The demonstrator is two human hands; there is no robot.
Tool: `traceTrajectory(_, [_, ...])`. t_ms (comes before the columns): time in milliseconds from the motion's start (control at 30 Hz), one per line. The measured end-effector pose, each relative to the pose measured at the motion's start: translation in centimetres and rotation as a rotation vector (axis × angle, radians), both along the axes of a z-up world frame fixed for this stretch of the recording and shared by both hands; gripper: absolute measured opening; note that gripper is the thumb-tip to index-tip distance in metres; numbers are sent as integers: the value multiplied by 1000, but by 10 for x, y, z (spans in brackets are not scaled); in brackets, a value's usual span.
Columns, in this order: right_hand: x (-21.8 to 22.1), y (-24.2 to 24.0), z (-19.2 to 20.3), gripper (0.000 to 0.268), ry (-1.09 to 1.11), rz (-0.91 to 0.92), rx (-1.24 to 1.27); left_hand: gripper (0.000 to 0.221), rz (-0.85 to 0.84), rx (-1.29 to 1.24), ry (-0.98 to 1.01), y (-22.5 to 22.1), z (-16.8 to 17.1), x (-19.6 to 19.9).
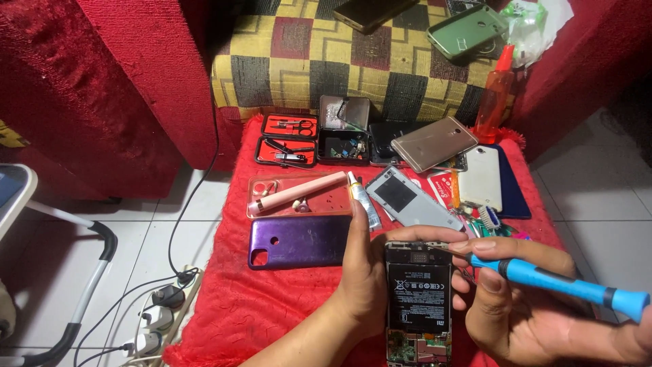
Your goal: Assembling and repairing a smartphone by installing internal components and securing them with screws using a precision screwdriver.
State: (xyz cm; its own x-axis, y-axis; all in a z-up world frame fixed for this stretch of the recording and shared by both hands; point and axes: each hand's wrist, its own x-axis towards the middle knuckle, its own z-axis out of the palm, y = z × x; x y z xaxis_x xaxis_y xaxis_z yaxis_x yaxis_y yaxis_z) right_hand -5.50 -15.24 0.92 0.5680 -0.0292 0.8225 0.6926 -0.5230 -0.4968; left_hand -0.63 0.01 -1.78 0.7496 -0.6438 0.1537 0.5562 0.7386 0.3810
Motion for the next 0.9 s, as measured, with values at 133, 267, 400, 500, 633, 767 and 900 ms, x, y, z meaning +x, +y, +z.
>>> traceTrajectory(133, [4, 5, 4, 111, -86, 14, 46, 125, -6, -1, -3, 0, -3, 2])
traceTrajectory(267, [-1, 7, 15, 111, -4, -2, -15, 127, -29, -11, 15, 0, 0, 2])
traceTrajectory(400, [7, 10, 1, 102, -68, 45, 52, 127, 8, 23, 75, -1, 0, 2])
traceTrajectory(500, [14, 8, -5, 99, -113, 79, 65, 127, 29, 68, 86, -1, 3, 4])
traceTrajectory(633, [14, 9, 1, 91, -113, 60, -17, 130, 30, 96, 110, -1, 3, 5])
traceTrajectory(767, [17, 12, 3, 92, -155, 65, -3, 128, 47, 135, 80, -1, 1, 5])
traceTrajectory(900, [15, 9, 8, 88, -102, 85, -75, 123, 65, 114, 78, -2, -2, 6])
